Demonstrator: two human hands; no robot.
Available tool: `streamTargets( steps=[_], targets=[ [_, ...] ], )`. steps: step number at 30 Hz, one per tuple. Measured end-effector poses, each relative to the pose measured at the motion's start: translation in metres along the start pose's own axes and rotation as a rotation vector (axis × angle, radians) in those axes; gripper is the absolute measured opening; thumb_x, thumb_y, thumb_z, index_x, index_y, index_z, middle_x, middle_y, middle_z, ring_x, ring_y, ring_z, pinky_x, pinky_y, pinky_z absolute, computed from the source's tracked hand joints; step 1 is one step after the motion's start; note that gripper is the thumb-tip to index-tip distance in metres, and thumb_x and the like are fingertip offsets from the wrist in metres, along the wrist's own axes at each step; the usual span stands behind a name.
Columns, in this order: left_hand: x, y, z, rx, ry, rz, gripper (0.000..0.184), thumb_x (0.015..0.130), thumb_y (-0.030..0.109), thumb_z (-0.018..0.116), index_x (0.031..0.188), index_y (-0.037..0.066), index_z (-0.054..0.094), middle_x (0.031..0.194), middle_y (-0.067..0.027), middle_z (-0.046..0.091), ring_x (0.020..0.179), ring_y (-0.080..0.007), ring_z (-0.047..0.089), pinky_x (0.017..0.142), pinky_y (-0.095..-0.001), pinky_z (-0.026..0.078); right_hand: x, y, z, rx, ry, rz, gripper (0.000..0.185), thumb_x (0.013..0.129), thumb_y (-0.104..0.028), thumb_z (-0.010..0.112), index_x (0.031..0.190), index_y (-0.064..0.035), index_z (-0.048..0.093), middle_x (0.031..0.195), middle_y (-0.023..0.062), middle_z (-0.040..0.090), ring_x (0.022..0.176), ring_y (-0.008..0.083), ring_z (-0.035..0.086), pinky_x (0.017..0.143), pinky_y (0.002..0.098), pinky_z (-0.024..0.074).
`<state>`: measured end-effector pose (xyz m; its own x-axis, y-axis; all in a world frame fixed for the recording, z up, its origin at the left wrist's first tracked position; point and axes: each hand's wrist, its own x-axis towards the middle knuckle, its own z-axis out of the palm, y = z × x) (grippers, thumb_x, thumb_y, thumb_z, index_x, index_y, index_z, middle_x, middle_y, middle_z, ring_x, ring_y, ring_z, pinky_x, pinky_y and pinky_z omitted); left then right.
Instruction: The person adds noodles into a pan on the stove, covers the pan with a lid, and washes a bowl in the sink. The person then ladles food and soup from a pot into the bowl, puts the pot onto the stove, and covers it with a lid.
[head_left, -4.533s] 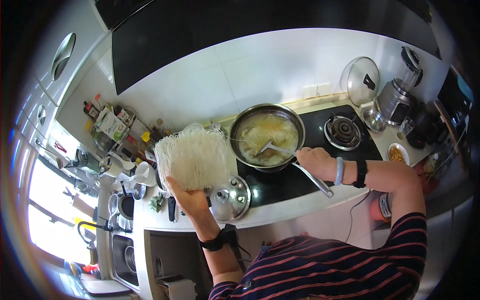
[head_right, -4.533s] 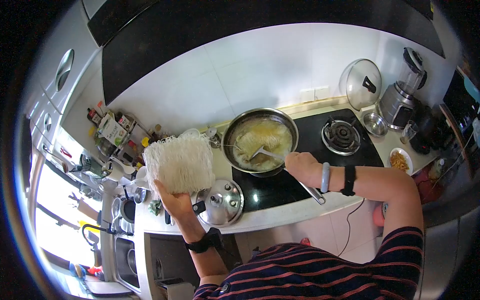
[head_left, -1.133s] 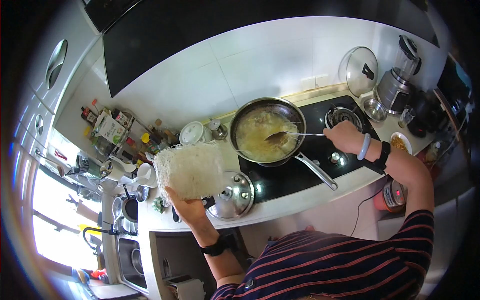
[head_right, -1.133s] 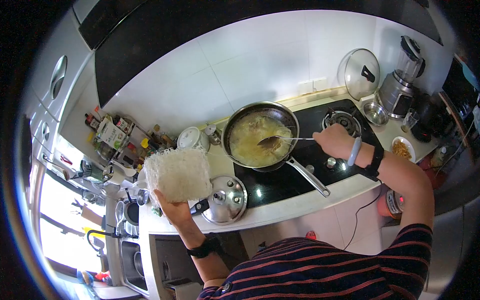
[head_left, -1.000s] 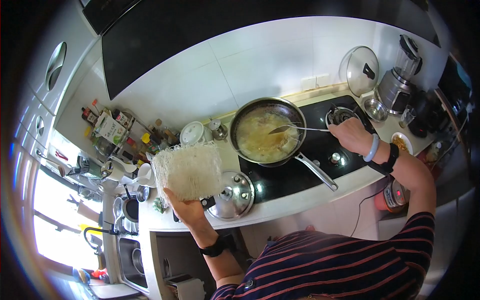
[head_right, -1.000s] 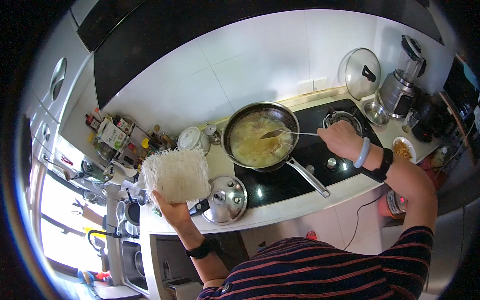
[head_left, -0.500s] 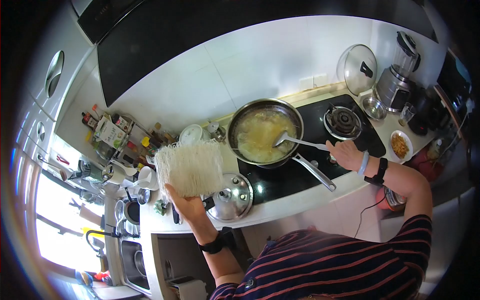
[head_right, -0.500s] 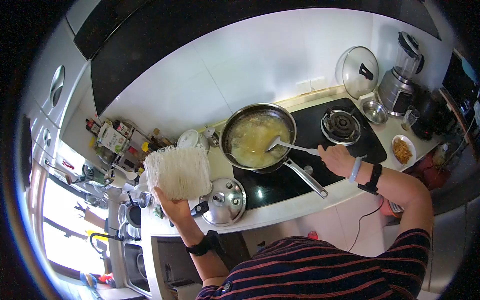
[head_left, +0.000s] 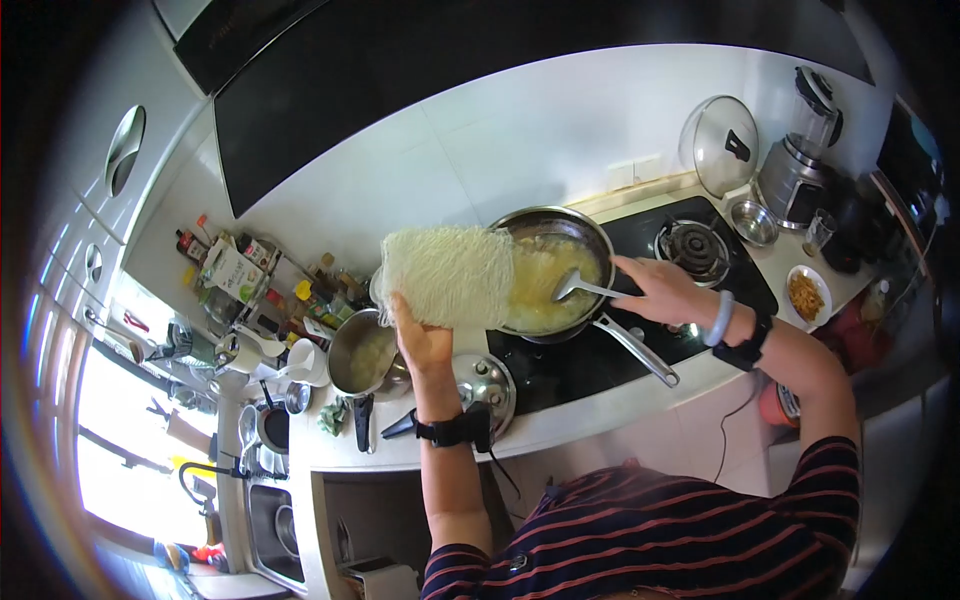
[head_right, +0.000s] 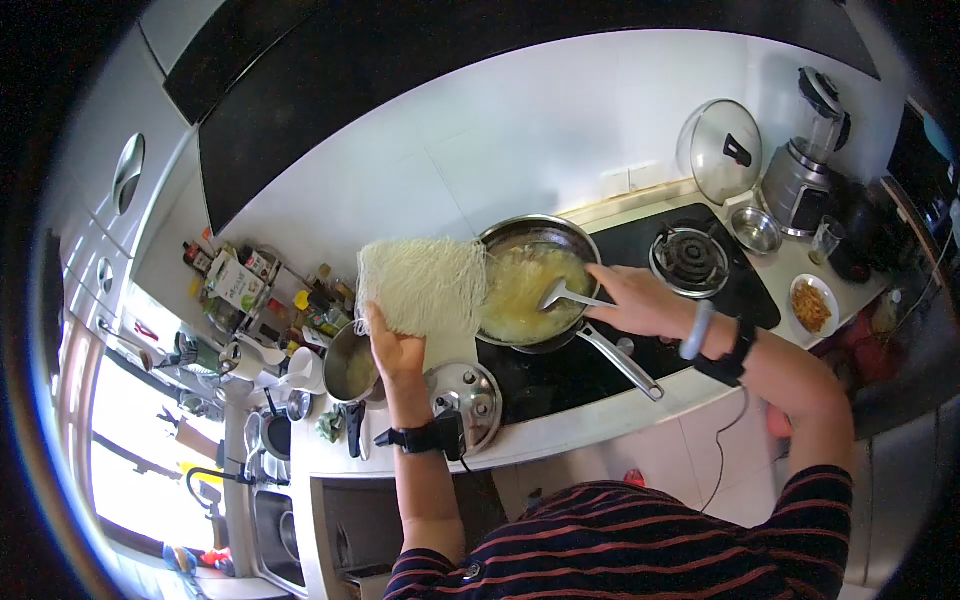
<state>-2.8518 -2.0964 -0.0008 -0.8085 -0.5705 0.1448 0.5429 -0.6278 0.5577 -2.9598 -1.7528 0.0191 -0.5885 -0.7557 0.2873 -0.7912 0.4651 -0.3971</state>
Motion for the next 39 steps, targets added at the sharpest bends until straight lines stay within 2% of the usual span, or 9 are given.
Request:
streamTargets(
  steps=[4,8,11,15,17,18,27,32,39],
  targets=[
    [0.017,-0.024,0.025,-0.103,-0.151,-0.136,0.049,0.096,0.037,0.036,0.134,0.007,0.036,0.137,-0.0134,0.039,0.124,-0.0320,0.039,0.102,-0.0498,0.033,0.081,-0.010,0.054,1.033,0.029,0.406,0.062,0.081,-0.027,0.068,0.128,-0.0002,0.037,0.117,0.0106,0.056,0.106,0.0239,0.055,0.093,0.0358,0.0428],
    [0.030,-0.050,0.039,-0.182,-0.176,-0.287,0.048,0.096,0.038,0.034,0.134,0.008,0.037,0.135,-0.0129,0.041,0.122,-0.0322,0.041,0.100,-0.0497,0.034,0.121,-0.030,0.065,1.606,-0.009,0.334,0.069,0.074,-0.035,0.073,0.123,0.0026,0.042,0.117,0.0144,0.054,0.101,0.0255,0.056,0.088,0.0402,0.0465],
    [0.042,-0.072,0.032,-0.169,-0.241,-0.309,0.047,0.096,0.036,0.035,0.132,0.006,0.037,0.132,-0.0144,0.043,0.121,-0.0321,0.042,0.100,-0.0487,0.035,0.137,-0.037,0.072,1.983,-0.033,0.411,0.041,0.077,-0.018,0.072,0.110,0.0000,0.055,0.104,0.0115,0.061,0.097,0.0231,0.059,0.084,0.0410,0.0487],
    [0.041,-0.080,0.034,0.140,-0.435,-0.081,0.044,0.097,0.033,0.035,0.131,0.006,0.037,0.130,-0.0142,0.045,0.119,-0.0311,0.044,0.099,-0.0475,0.037,0.149,-0.024,0.086,1.884,-0.005,0.480,0.038,0.079,-0.010,0.069,0.113,-0.0024,0.055,0.109,0.0102,0.059,0.101,0.0221,0.057,0.088,0.0402,0.0472],
    [0.042,-0.083,0.048,0.073,-0.011,-0.200,0.041,0.096,0.030,0.039,0.129,0.005,0.040,0.127,-0.0123,0.048,0.116,-0.0279,0.047,0.096,-0.0435,0.041,0.153,-0.019,0.092,1.826,0.124,0.487,0.034,0.078,-0.006,0.068,0.110,-0.0007,0.057,0.106,0.0105,0.061,0.098,0.0228,0.058,0.086,0.0397,0.0480],
    [0.046,-0.085,0.046,0.072,-0.014,-0.199,0.041,0.096,0.030,0.039,0.129,0.005,0.040,0.127,-0.0123,0.048,0.116,-0.0279,0.047,0.096,-0.0435,0.041,0.156,-0.017,0.094,1.826,0.126,0.485,0.034,0.078,-0.006,0.068,0.110,-0.0007,0.057,0.106,0.0105,0.061,0.098,0.0228,0.058,0.086,0.0397,0.0480],
    [0.048,-0.079,0.031,0.647,-0.295,-0.094,0.046,0.087,0.019,0.060,0.127,0.003,0.043,0.116,-0.0087,0.052,0.097,-0.0142,0.053,0.073,-0.0257,0.046,0.160,-0.005,0.096,1.436,0.393,0.615,0.029,0.073,-0.003,0.066,0.099,0.0063,0.059,0.092,0.0130,0.063,0.076,0.0218,0.062,0.062,0.0336,0.0512],
    [0.054,-0.061,0.032,0.401,-0.515,-0.374,0.068,0.086,0.044,0.056,0.136,0.006,0.031,0.133,-0.0137,0.041,0.120,-0.0264,0.043,0.093,-0.0432,0.040,0.150,0.000,0.074,1.474,0.285,0.457,0.033,0.076,-0.002,0.065,0.107,0.0026,0.056,0.101,0.0112,0.061,0.088,0.0193,0.060,0.075,0.0328,0.0520],
    [0.073,-0.047,0.021,0.100,-0.857,-0.495,0.095,0.072,0.070,0.053,0.137,0.004,0.028,0.136,-0.0124,0.038,0.125,-0.0294,0.036,0.102,-0.0499,0.030,0.144,0.006,0.053,1.345,0.274,0.337,0.034,0.077,-0.005,0.066,0.109,0.0016,0.056,0.101,0.0101,0.061,0.091,0.0186,0.059,0.079,0.0326,0.0509]
  ],
)
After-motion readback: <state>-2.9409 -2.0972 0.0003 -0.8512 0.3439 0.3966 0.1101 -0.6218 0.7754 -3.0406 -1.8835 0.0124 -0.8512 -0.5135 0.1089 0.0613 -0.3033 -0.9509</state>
